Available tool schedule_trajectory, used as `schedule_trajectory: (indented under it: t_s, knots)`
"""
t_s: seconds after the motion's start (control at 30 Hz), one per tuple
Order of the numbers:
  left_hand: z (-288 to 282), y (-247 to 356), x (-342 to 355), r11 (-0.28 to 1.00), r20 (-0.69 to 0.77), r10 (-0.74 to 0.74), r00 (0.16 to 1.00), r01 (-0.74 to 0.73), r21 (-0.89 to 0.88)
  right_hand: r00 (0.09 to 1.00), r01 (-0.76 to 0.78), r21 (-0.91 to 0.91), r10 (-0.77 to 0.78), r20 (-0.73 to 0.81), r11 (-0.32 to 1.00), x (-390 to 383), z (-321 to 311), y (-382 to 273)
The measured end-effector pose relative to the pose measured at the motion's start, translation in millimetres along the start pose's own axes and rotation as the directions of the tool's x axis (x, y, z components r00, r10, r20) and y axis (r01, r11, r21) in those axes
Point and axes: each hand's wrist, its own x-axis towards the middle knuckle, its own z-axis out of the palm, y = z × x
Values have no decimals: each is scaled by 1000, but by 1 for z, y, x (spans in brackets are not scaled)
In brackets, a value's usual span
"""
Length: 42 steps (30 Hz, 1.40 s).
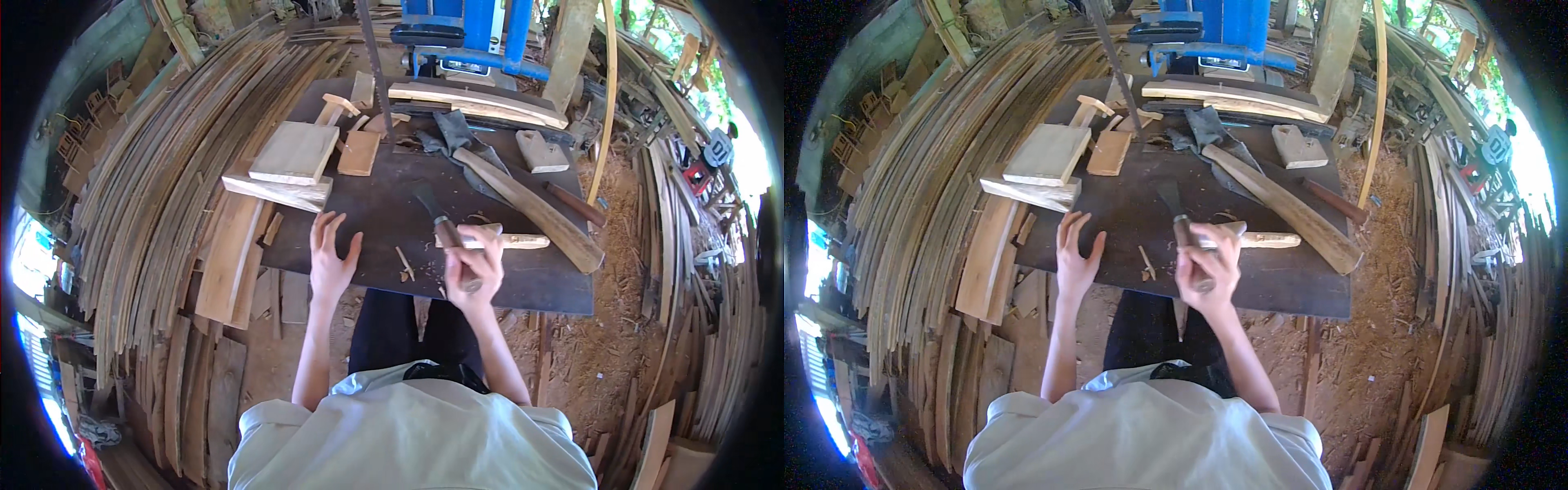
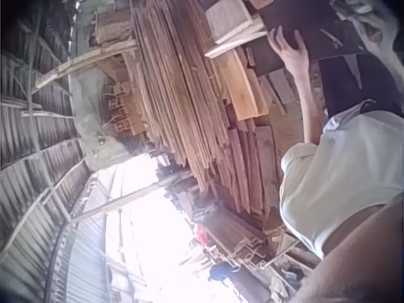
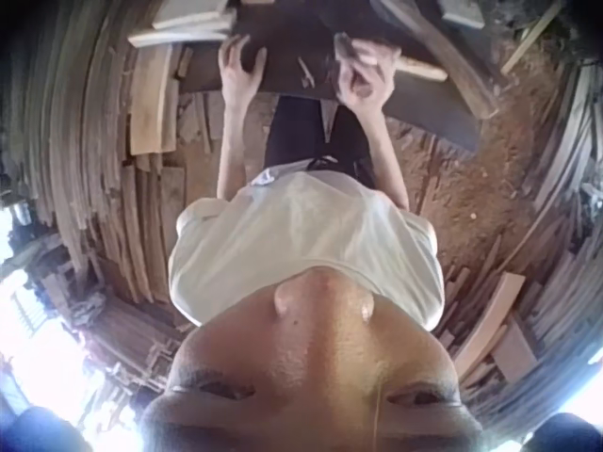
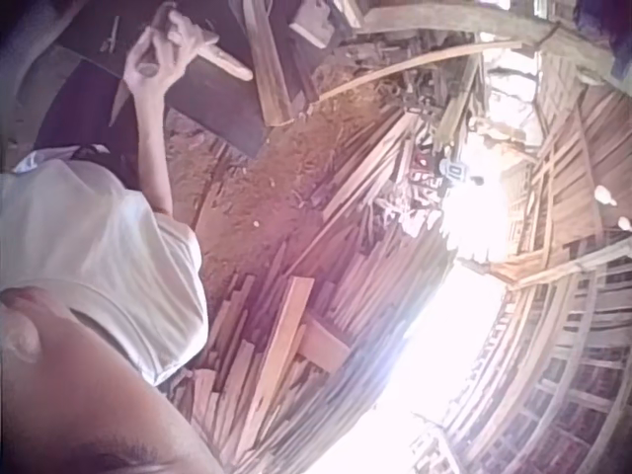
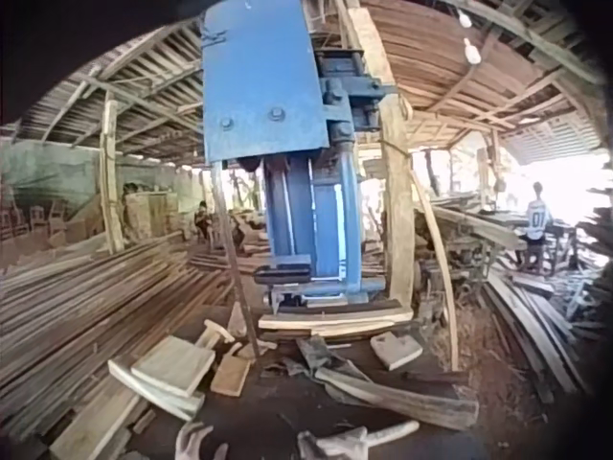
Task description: The person carves a small piece of wood using a chisel and a wooden mallet. They repeatedly position the chisel on the wood and strike it with the mallet to remove shavings, occasionally adjusting the wood's position on the workbench.
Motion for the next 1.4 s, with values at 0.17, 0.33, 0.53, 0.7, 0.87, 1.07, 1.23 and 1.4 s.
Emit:
schedule_trajectory:
  t_s: [0.17,0.33,0.53,0.7,0.87,1.07,1.23,1.4]
  knots:
    - [2,-1,1,1000,11,-19,1000,19,-4,972,-187,664,236,16,724,31,-4,14]
    - [-2,-2,4,996,20,-2,1000,4,-88,942,-128,751,317,-112,647,61,-38,12]
    - [3,36,50,927,134,167,977,-109,-358,965,-127,441,214,-153,888,45,-120,-20]
    - [97,56,119,858,196,441,876,-347,-379,941,-191,301,262,-216,934,16,-143,-34]
    - [214,60,184,921,407,385,829,-316,-228,925,-195,362,293,-241,912,-9,-151,-24]
    - [299,52,218,946,193,324,926,-319,-58,936,-229,334,301,-180,914,-18,-143,-32]
    - [315,48,234,866,217,416,883,-458,202,920,-274,327,345,-184,904,-24,-152,-25]
    - [313,37,240,868,373,388,843,-470,159,923,-277,330,345,-169,902,-26,-155,-25]
